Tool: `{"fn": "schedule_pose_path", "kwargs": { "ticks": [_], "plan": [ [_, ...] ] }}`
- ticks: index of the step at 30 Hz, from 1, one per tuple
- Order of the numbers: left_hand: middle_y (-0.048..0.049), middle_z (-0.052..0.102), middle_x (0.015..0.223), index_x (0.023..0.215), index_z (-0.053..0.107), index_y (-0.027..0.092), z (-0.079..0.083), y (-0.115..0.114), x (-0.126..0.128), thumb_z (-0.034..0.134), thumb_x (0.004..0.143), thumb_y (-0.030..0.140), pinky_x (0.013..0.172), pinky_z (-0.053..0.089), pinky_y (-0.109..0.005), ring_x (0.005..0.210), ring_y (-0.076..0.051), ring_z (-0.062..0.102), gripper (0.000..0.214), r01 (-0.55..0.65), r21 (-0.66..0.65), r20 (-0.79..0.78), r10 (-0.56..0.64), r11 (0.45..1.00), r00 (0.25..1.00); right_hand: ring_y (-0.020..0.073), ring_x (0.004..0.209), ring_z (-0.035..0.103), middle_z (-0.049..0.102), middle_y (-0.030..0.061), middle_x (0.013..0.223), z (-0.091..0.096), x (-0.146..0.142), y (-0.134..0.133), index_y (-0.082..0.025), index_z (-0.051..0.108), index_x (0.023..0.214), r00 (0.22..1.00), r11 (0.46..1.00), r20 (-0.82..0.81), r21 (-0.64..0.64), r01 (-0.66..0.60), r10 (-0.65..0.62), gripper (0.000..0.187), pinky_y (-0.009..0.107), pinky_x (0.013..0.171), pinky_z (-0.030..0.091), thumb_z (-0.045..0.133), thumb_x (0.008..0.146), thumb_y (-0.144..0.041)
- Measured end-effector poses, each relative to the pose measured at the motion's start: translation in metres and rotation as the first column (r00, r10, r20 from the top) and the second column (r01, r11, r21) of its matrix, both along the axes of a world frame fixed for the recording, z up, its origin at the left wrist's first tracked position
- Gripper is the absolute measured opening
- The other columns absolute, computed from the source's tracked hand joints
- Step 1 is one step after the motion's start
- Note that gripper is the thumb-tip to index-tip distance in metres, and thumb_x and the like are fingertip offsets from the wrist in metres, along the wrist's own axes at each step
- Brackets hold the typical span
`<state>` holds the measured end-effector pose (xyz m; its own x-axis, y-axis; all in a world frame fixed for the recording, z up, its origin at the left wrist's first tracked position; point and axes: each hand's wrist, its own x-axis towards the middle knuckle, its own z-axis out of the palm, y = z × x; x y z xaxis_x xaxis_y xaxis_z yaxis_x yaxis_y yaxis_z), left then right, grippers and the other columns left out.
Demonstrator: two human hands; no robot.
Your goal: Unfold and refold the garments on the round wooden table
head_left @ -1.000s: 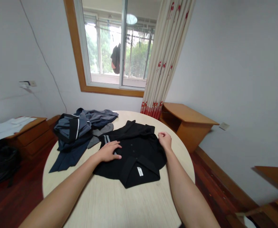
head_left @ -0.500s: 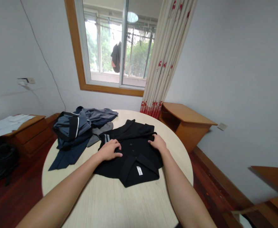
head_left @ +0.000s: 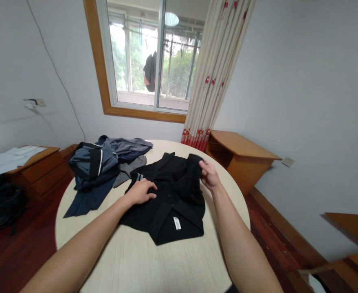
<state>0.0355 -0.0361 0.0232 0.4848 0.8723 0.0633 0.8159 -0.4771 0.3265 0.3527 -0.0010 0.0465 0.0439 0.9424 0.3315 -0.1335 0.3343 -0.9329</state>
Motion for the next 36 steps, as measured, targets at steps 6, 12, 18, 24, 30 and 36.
{"fn": "schedule_pose_path", "kwargs": {
  "ticks": [6,12,18,24,30,36],
  "plan": [
    [-0.0057,0.07,0.101,0.099,0.072,0.025,-0.002,0.004,-0.002,0.068,0.083,0.034,0.094,0.045,-0.04,0.108,-0.028,0.059,0.018,0.047,0.032,0.004,-0.047,0.998,0.999,0.0146,0.076,0.062,0.064,0.0034,0.098,-0.026,0.055,0.027,-0.019,0.056,0.105,0.597,0.58,0.088,-0.162,0.799,-0.798,0.033,0.028,0.072,0.052,0.062,0.075,-0.032],
    [-0.0071,0.067,0.101,0.089,0.068,0.023,-0.007,0.003,-0.001,0.058,0.085,0.033,0.092,0.045,-0.04,0.101,-0.027,0.06,0.015,0.09,0.087,0.159,-0.103,0.992,0.982,0.0226,0.107,0.062,0.064,0.0123,0.122,-0.045,0.038,0.027,-0.016,0.063,0.114,0.579,0.822,0.648,0.132,0.555,-0.495,0.039,0.036,0.099,0.046,0.061,0.078,-0.03],
    [-0.0038,0.066,0.089,0.092,0.06,0.021,0.008,-0.004,0.005,0.049,0.09,0.042,0.082,0.047,-0.034,0.084,-0.021,0.061,0.024,0.017,0.115,0.582,-0.081,0.993,0.809,0.0253,0.125,0.054,0.06,0.0108,0.135,-0.039,0.03,0.018,-0.021,0.061,0.128,0.448,0.935,0.855,0.109,0.338,-0.261,0.049,0.045,0.108,0.04,0.065,0.08,-0.025],
    [-0.0032,0.062,0.085,0.087,0.056,0.02,0.024,0.006,-0.013,0.058,0.079,0.067,0.078,0.049,-0.031,0.082,-0.02,0.059,0.048,-0.268,0.093,0.892,0.039,0.959,0.451,0.0213,0.118,0.061,0.066,0.0096,0.128,-0.024,0.004,0.006,-0.018,0.063,0.126,0.526,1.0,0.851,-0.017,0.02,0.003,0.067,0.034,0.104,0.046,0.055,0.063,0.005],
    [-0.0038,0.061,0.088,0.09,0.057,0.019,0.024,0.022,-0.032,0.056,0.074,0.077,0.08,0.049,-0.031,0.083,-0.02,0.059,0.06,-0.549,0.066,0.953,0.112,0.833,0.283,0.0159,0.068,0.07,0.075,0.0047,0.087,-0.012,-0.062,-0.025,-0.014,0.068,0.104,0.436,0.661,0.498,-0.532,-0.529,0.75,0.033,0.029,0.07,0.056,0.062,0.072,-0.009],
    [-0.0067,0.066,0.099,0.099,0.06,0.019,0.026,0.002,-0.016,0.051,0.088,0.058,0.092,0.049,-0.035,0.097,-0.023,0.062,0.041,-0.464,0.243,0.861,0.03,0.852,0.508,0.0192,0.083,0.069,0.074,0.0066,0.091,-0.018,-0.065,-0.016,-0.018,0.072,0.096,0.639,0.983,0.759,-0.012,-0.184,0.129,0.019,0.034,0.082,0.055,0.058,0.083,-0.016]
  ]
}}
